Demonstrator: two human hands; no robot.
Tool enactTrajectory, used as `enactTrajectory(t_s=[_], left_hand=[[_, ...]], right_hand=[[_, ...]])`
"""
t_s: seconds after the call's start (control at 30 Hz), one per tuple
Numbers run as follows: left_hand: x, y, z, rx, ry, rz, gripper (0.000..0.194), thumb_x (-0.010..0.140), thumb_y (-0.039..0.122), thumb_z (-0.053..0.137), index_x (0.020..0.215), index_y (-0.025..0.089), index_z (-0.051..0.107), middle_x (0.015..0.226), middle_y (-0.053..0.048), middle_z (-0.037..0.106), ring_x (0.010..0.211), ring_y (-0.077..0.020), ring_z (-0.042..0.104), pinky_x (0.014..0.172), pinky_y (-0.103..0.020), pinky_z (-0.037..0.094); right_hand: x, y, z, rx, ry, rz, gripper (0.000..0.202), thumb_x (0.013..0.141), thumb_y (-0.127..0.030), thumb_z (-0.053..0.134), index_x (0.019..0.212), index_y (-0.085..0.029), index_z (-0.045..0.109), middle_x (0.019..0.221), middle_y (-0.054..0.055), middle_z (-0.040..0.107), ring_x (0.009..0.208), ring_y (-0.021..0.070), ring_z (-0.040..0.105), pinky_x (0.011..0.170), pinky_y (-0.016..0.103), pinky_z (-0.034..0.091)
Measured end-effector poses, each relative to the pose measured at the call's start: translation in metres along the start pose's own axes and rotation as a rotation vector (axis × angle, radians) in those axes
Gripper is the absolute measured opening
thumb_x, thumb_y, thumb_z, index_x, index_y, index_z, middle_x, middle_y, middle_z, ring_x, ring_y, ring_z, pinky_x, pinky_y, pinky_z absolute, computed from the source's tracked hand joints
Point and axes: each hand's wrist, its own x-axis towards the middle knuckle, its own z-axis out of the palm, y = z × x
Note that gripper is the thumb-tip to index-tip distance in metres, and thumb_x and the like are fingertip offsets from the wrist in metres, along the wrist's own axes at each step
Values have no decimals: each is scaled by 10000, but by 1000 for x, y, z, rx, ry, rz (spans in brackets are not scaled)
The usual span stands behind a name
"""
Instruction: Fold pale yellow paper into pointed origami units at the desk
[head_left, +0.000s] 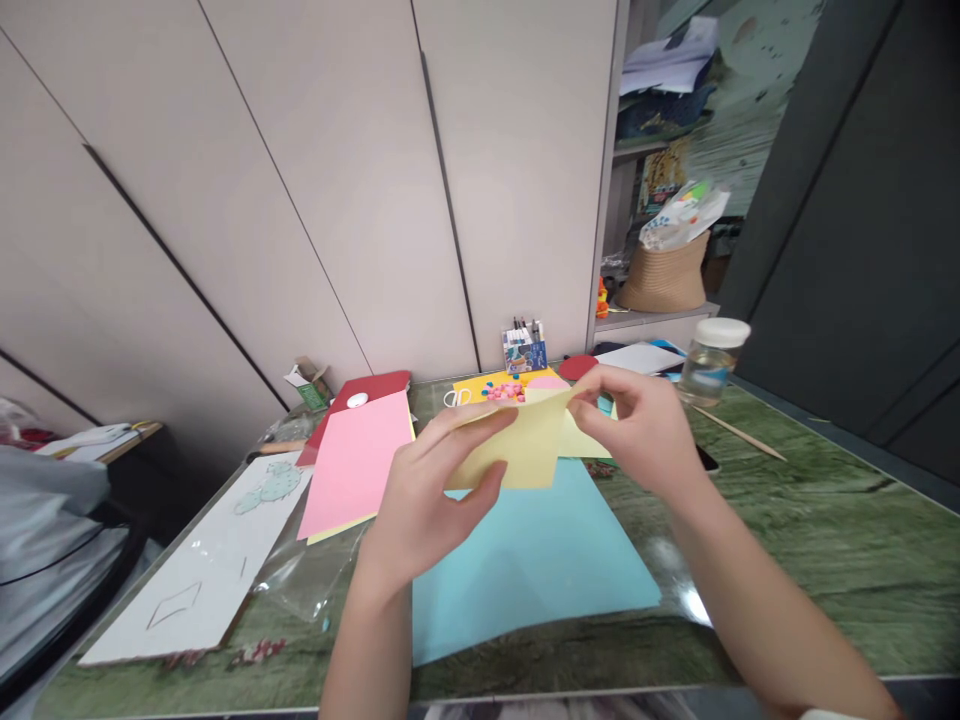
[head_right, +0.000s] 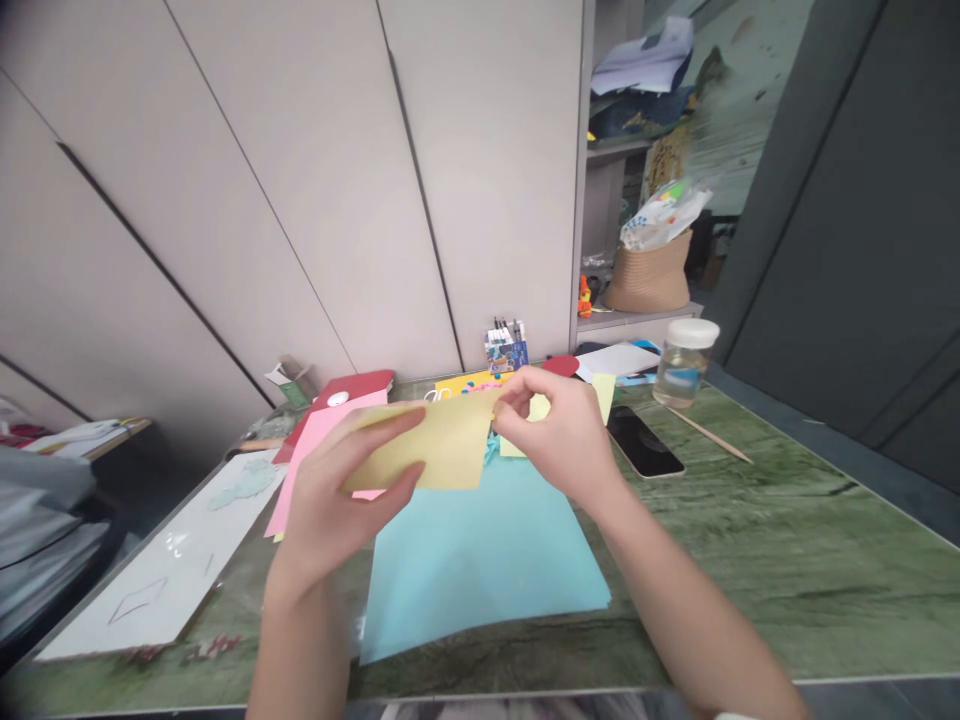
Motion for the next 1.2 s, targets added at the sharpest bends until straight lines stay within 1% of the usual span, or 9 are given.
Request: enactTrajectory(t_s=[0.13, 0.27, 0.37, 0.5, 0.63, 0.93, 1.03, 1.13, 1.2], left_hand=[[2, -4, 6, 35, 27, -11, 406, 803, 123, 577, 1182, 269, 572, 1117, -28, 674, 1018, -186, 624, 872, -332, 522], [-2, -4, -2, 91, 176, -68, 411, 762, 148, 645, 1147, 285, 604, 1070, -19, 685, 946, -195, 634, 822, -333, 533], [-4, -3, -10, 59, 183, -106, 442, 738, 153, 673, 1149, 304, 607, 1070, -4, 673, 936, -187, 629, 773, -304, 542], [-2, -5, -11, 9, 106, -159, 438, 754, 162, 657, 1165, 300, 600, 1085, -10, 663, 965, -185, 621, 771, -288, 544], [0, -8, -11, -6, 93, -187, 426, 759, 170, 651, 1166, 285, 604, 1104, -20, 656, 994, -190, 613, 811, -294, 530], [-1, -14, -11, 8, 126, -237, 423, 767, 189, 643, 1179, 275, 596, 1133, -20, 646, 1021, -195, 601, 853, -320, 511], [0, -21, -10, 66, 166, -254, 428, 768, 188, 640, 1184, 268, 589, 1145, -18, 643, 1060, -195, 589, 893, -340, 499], [2, -28, -9, 89, 184, -274, 438, 766, 176, 637, 1190, 267, 581, 1156, -13, 641, 1072, -184, 585, 906, -336, 496], [2, -30, -8, 96, 179, -284, 442, 766, 171, 632, 1194, 265, 577, 1152, -15, 641, 1060, -182, 591, 897, -338, 503]], right_hand=[[9, 10, 3, -91, 71, 8, 72, 651, -152, 555, 591, -191, 553, 559, -32, 541, 564, 126, 490, 539, 249, 353], [22, 28, -2, -60, 139, 78, 52, 665, -183, 574, 617, -178, 592, 600, -11, 579, 601, 139, 508, 589, 268, 377], [25, 30, -8, 110, 70, 101, 66, 712, -215, 585, 665, -174, 609, 656, 9, 610, 632, 145, 528, 598, 272, 393], [16, 14, -10, 252, -47, 46, 93, 742, -228, 612, 661, -187, 594, 639, -3, 598, 623, 136, 536, 596, 267, 408], [6, 2, -7, 238, -72, -5, 100, 760, -223, 617, 666, -189, 609, 634, -7, 604, 625, 133, 542, 602, 264, 418], [5, 3, -5, 180, -109, -53, 112, 775, -241, 607, 675, -190, 611, 665, 1, 631, 642, 137, 559, 607, 258, 418], [22, 30, -3, 15, -135, -7, 137, 785, -299, 590, 715, -186, 625, 725, 17, 663, 695, 157, 586, 645, 271, 422], [44, 85, 6, -429, -245, 149, 168, 824, -302, 520, 782, -185, 634, 771, 13, 677, 748, 164, 604, 667, 263, 419], [54, 128, 15, -531, -331, 227, 168, 814, -266, 556, 710, -157, 629, 708, 40, 663, 725, 188, 613, 646, 278, 427]])
